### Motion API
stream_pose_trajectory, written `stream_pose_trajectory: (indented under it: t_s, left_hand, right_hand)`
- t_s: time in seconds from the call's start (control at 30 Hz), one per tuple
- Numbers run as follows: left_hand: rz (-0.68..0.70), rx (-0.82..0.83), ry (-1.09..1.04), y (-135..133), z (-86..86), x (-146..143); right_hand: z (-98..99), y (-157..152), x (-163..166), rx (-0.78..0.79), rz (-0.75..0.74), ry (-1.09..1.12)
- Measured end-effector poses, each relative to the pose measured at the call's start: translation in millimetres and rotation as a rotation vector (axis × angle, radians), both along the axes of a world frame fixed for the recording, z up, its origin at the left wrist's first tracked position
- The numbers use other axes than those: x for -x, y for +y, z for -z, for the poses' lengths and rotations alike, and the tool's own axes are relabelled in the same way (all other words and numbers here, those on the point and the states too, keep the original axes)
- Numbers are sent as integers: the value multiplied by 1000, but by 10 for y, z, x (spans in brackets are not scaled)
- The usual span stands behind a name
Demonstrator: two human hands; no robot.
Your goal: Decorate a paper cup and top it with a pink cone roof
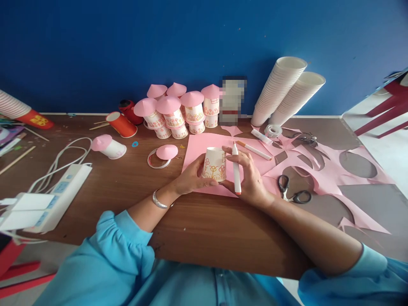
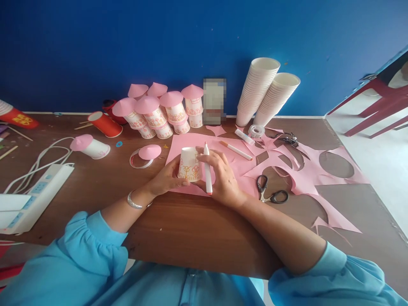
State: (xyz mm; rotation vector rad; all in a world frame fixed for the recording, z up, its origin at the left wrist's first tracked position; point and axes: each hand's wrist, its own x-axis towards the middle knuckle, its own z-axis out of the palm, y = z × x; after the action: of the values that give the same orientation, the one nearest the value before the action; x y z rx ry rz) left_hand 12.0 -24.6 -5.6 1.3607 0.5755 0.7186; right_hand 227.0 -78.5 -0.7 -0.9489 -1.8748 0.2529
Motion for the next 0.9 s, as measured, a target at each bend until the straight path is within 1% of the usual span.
stream_pose_trajectory:
  t_s: [0.13,0.23,0.4,0.5,0.63,0.73,0.9]
  left_hand:
    - [-5,3,13,-5,-10,4]
    - [16,20,-17,0,-3,3]
    - [-9,126,-124,15,17,14]
    - [62,199,-188,11,-15,29]
    - [166,242,-200,-1,-55,47]
    - [167,208,-183,-2,-52,46]
    - [42,67,-82,5,-36,23]
  right_hand:
    - [21,1,-9,34,-1,3]
    - [32,-3,-16,66,-30,20]
    - [37,-12,-22,101,-99,99]
    - [35,-8,-26,124,-106,125]
    - [22,-4,-33,144,-102,121]
    - [8,-7,-39,140,-85,92]
    - [-3,-9,-42,95,-15,21]
